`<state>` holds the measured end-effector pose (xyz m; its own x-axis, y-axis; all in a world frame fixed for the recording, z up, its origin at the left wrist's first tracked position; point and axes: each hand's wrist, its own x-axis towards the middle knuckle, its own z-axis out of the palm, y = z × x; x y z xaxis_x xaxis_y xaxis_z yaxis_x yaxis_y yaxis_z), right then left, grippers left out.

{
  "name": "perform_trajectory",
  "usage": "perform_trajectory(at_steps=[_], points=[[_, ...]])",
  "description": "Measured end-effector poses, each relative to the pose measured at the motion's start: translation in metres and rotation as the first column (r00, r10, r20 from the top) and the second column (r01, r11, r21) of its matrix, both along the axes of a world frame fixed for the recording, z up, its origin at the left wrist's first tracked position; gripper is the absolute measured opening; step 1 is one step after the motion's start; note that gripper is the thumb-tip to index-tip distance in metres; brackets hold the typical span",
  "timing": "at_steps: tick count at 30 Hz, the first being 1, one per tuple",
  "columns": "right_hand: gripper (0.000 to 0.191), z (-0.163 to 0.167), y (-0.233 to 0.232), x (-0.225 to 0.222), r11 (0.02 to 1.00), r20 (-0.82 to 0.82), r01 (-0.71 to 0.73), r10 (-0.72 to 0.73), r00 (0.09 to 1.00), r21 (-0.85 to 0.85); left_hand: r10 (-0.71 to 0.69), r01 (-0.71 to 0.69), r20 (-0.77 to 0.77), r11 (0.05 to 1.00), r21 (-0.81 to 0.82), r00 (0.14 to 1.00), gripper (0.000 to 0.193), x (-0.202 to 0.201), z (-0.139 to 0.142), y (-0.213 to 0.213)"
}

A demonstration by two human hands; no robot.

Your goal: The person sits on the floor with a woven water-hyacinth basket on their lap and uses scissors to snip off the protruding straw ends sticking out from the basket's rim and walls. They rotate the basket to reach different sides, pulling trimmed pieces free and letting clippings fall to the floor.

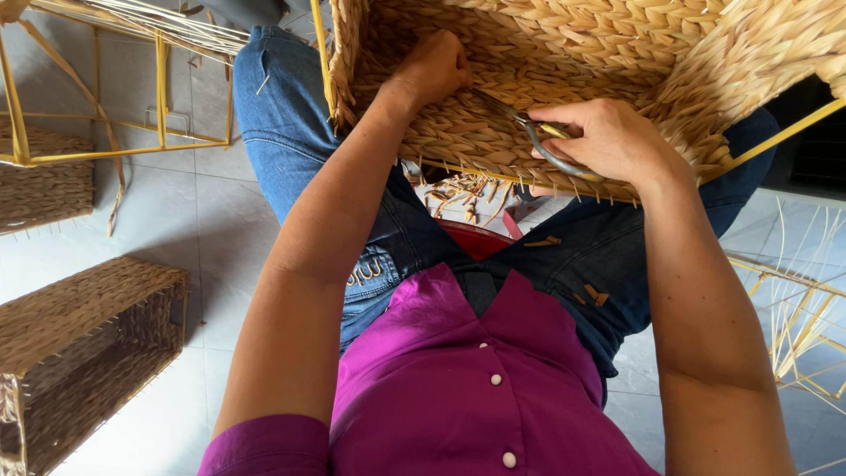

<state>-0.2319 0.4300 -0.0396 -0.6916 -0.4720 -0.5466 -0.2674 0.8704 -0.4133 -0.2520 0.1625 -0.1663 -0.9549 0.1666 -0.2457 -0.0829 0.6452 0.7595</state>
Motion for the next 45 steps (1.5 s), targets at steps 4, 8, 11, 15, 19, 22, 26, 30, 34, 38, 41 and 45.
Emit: perform_trajectory(at_steps=[4,8,11,15,19,22,26,30,34,38,41,45], points=[[0.047,0.008,-0.007,-0.002,0.996,0.032,0.012,-0.015,0.999,0.085,-0.026,0.032,0.058,0.994,-0.109,0.998,0.01,-0.001,0.001,0.004],[0.048,0.02,-0.018,0.0,0.99,0.006,-0.011,0.011,1.0,0.141,-0.05,0.037,-0.066,0.982,-0.184,0.997,0.012,-0.003,0.002,0.01],[0.045,0.028,-0.026,0.005,0.993,-0.035,0.011,-0.007,0.999,0.118,-0.062,0.05,-0.071,0.986,-0.162,0.996,0.013,0.0,0.002,0.012],[0.042,0.032,-0.037,0.014,0.973,-0.044,0.042,-0.033,0.999,0.225,-0.01,-0.008,-0.132,0.991,-0.137,0.991,0.013,0.006,0.002,0.013],[0.041,0.027,-0.043,0.02,0.989,-0.153,0.001,0.022,0.988,0.149,-0.013,-0.021,-0.189,0.984,-0.178,0.982,0.018,0.007,0.001,0.015],[0.042,0.023,-0.044,0.025,0.994,-0.188,-0.008,0.029,0.982,0.11,-0.056,0.025,-0.192,0.987,-0.161,0.98,0.011,0.007,0.001,0.016],[0.04,0.021,-0.039,0.031,0.994,-0.092,0.069,-0.061,0.994,0.081,-0.016,-0.012,-0.28,0.995,-0.097,0.96,0.006,0.015,0.001,0.011],[0.043,0.018,-0.029,0.033,0.995,-0.105,0.068,-0.06,0.993,0.077,-0.118,0.07,-0.368,0.987,-0.143,0.922,0.016,0.025,-0.002,0.005],[0.043,0.016,-0.015,0.035,1.0,-0.163,0.02,-0.018,0.986,0.012,-0.156,0.055,-0.319,0.951,-0.304,0.935,0.013,0.033,-0.005,0.008],[0.051,0.026,0.014,0.046,0.998,-0.243,0.008,-0.024,0.97,-0.067,-0.093,0.021,-0.32,0.975,-0.221,0.943,0.01,0.036,0.003,-0.009],[0.066,0.037,0.035,0.069,0.981,-0.164,0.193,-0.185,0.969,0.03,-0.052,0.069,-0.223,0.995,0.068,0.974,0.015,0.04,0.02,-0.026],[0.069,0.04,0.037,0.097,0.979,-0.163,0.179,-0.194,0.967,-0.1,-0.204,0.216,-0.169,0.975,0.051,0.964,0.027,0.056,0.04,-0.008]])
